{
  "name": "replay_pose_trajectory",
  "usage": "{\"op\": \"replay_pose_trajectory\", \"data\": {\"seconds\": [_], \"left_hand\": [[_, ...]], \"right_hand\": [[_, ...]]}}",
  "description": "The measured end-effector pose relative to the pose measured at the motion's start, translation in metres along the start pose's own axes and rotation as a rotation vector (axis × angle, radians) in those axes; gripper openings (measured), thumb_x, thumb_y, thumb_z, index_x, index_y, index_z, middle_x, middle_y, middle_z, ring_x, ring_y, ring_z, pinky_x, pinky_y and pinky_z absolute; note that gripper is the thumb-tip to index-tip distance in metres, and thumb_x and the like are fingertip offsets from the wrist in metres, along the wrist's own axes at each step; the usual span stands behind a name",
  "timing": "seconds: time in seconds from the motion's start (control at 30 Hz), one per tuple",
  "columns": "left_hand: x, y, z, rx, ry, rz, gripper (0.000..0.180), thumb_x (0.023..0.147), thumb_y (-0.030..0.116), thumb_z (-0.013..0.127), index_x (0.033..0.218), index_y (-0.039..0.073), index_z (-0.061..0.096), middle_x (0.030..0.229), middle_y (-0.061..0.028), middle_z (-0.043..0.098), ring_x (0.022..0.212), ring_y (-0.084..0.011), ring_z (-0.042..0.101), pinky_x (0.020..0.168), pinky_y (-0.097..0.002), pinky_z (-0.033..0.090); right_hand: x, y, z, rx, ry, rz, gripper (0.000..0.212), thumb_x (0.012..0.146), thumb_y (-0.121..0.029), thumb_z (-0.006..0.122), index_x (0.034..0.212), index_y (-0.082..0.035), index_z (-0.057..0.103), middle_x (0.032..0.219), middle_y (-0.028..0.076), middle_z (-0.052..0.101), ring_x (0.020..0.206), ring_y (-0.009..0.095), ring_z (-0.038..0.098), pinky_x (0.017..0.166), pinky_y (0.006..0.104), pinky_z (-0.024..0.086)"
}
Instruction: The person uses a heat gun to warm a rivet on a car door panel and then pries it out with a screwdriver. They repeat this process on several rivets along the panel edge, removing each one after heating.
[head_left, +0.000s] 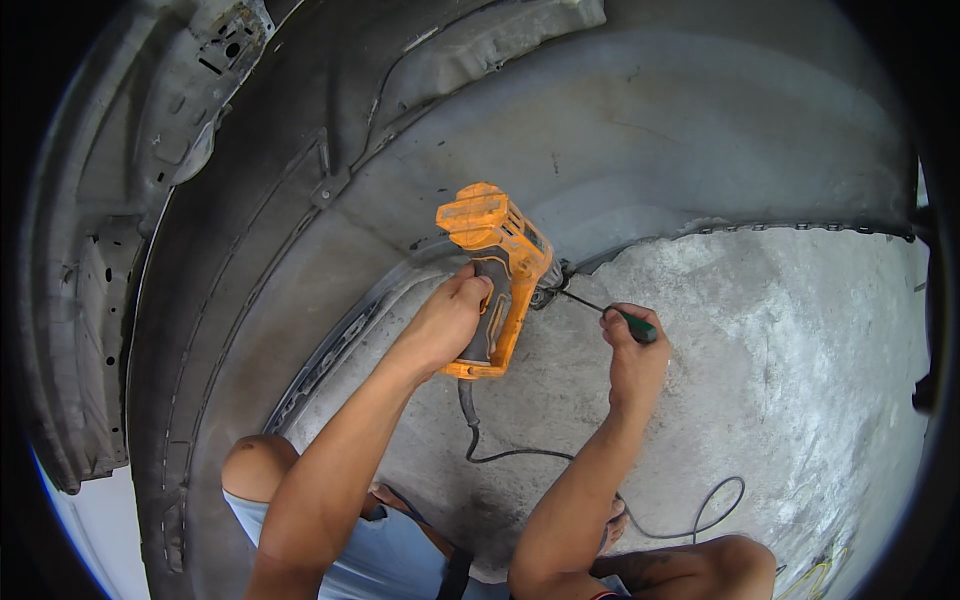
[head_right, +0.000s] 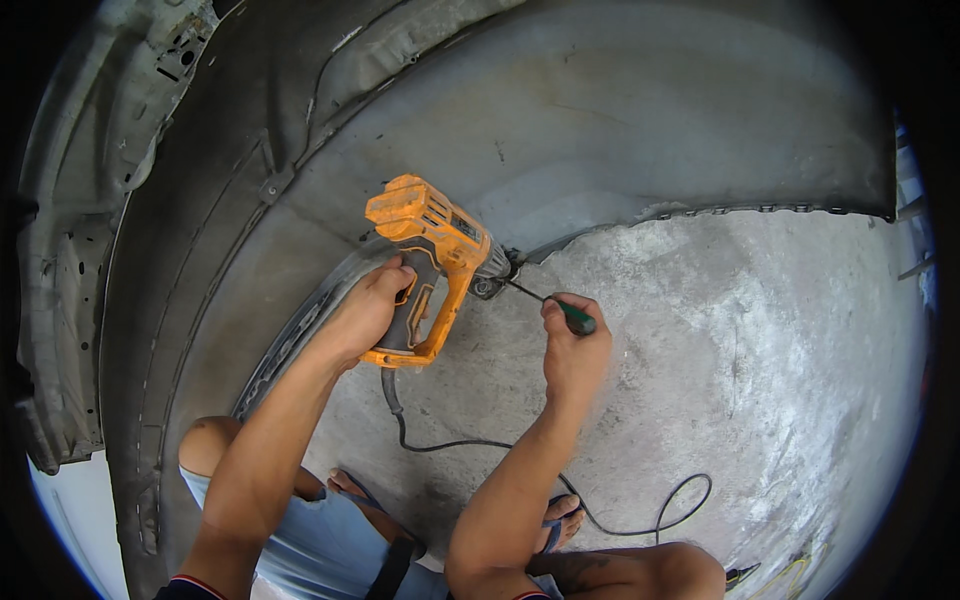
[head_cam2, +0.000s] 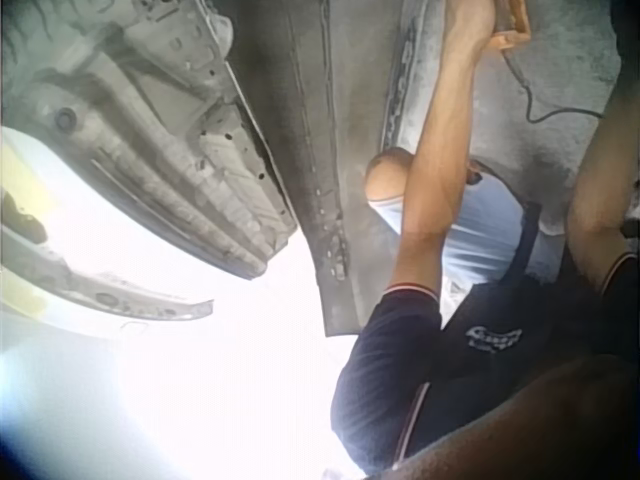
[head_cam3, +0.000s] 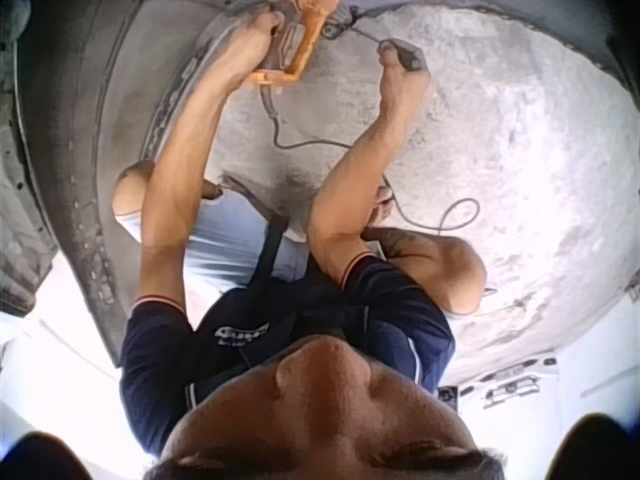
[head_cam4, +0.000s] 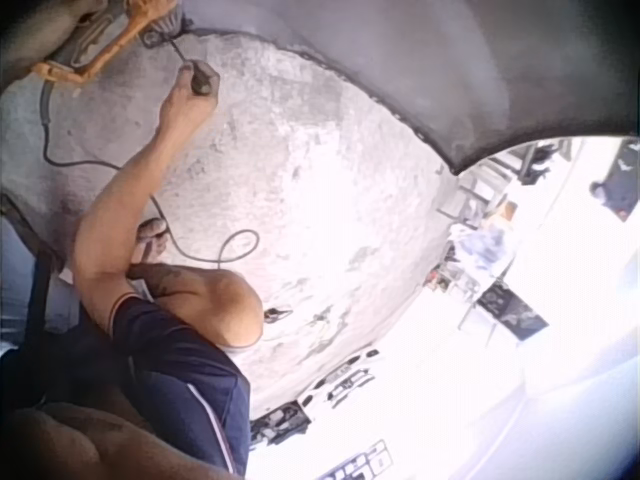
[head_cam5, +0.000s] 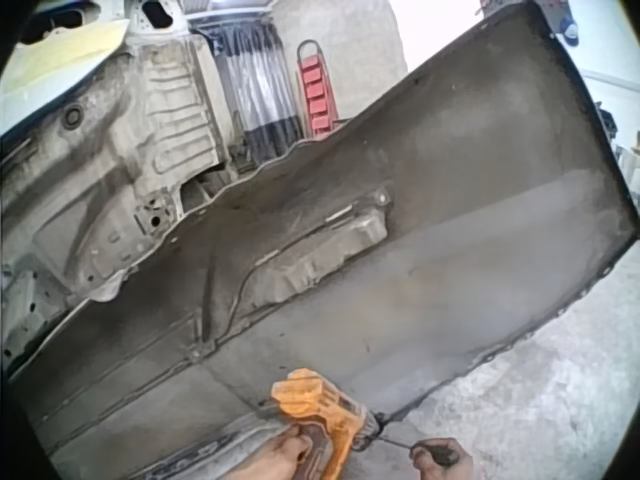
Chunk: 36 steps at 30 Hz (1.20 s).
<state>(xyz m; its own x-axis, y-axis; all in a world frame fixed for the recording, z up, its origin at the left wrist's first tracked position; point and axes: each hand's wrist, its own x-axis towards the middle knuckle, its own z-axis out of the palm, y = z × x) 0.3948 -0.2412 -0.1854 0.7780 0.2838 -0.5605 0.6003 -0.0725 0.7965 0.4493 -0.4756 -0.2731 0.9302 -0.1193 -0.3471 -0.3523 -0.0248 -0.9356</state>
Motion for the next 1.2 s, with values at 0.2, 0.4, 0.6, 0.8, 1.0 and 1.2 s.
{"op": "replay_pose_trajectory", "data": {"seconds": [0.2,0.4,0.6,0.8,1.0,1.2], "left_hand": [[0.006,-0.009,0.001,0.004,0.023,0.000,0.051,0.107,0.031,0.042,0.145,-0.002,0.049,0.112,-0.0159,0.063,0.099,-0.0215,0.061,0.082,-0.0352,0.052],[0.008,-0.009,0.000,0.017,0.042,0.014,0.052,0.108,0.030,0.044,0.149,-0.003,0.046,0.094,-0.0109,0.066,0.079,-0.0159,0.065,0.065,-0.0344,0.061],[0.003,-0.004,0.003,0.003,0.018,-0.053,0.064,0.107,0.032,0.044,0.159,-0.005,0.037,0.114,-0.0166,0.064,0.101,-0.0223,0.062,0.085,-0.0352,0.053],[0.004,-0.001,0.003,0.059,0.028,-0.039,0.067,0.105,0.036,0.042,0.157,-0.006,0.042,0.150,-0.0279,0.057,0.143,-0.0345,0.053,0.118,-0.0371,0.037],[-0.003,0.000,0.001,0.083,0.017,-0.012,0.068,0.105,0.037,0.043,0.157,-0.007,0.042,0.151,-0.0281,0.056,0.144,-0.0348,0.053,0.118,-0.0371,0.037],[-0.001,-0.001,-0.001,0.062,0.030,-0.019,0.067,0.105,0.036,0.043,0.156,-0.006,0.043,0.149,-0.0280,0.058,0.143,-0.0351,0.053,0.118,-0.0366,0.037]], "right_hand": [[0.005,0.023,0.016,-0.068,0.032,-0.074,0.017,0.092,-0.013,0.079,0.103,-0.001,0.074,0.088,0.007,0.075,0.079,0.014,0.066,0.075,0.0298,0.053],[0.004,0.025,0.018,-0.151,0.037,-0.113,0.016,0.092,-0.013,0.079,0.102,-0.001,0.075,0.086,0.008,0.076,0.077,0.014,0.067,0.075,0.0303,0.054],[-0.004,0.011,0.025,-0.220,0.051,-0.104,0.016,0.092,-0.014,0.080,0.102,-0.002,0.075,0.084,0.008,0.075,0.075,0.015,0.068,0.074,0.0309,0.055],[-0.008,0.004,0.027,-0.282,0.061,-0.131,0.015,0.092,-0.013,0.079,0.101,-0.003,0.075,0.083,0.008,0.075,0.073,0.016,0.068,0.072,0.0310,0.054],[-0.008,0.004,0.024,-0.203,0.039,-0.083,0.015,0.092,-0.013,0.079,0.102,-0.002,0.075,0.087,0.007,0.075,0.078,0.014,0.068,0.075,0.0295,0.054],[-0.009,0.005,0.026,-0.186,0.022,-0.053,0.016,0.093,-0.012,0.079,0.103,-0.001,0.075,0.089,0.006,0.075,0.082,0.013,0.066,0.078,0.0285,0.053]]}}
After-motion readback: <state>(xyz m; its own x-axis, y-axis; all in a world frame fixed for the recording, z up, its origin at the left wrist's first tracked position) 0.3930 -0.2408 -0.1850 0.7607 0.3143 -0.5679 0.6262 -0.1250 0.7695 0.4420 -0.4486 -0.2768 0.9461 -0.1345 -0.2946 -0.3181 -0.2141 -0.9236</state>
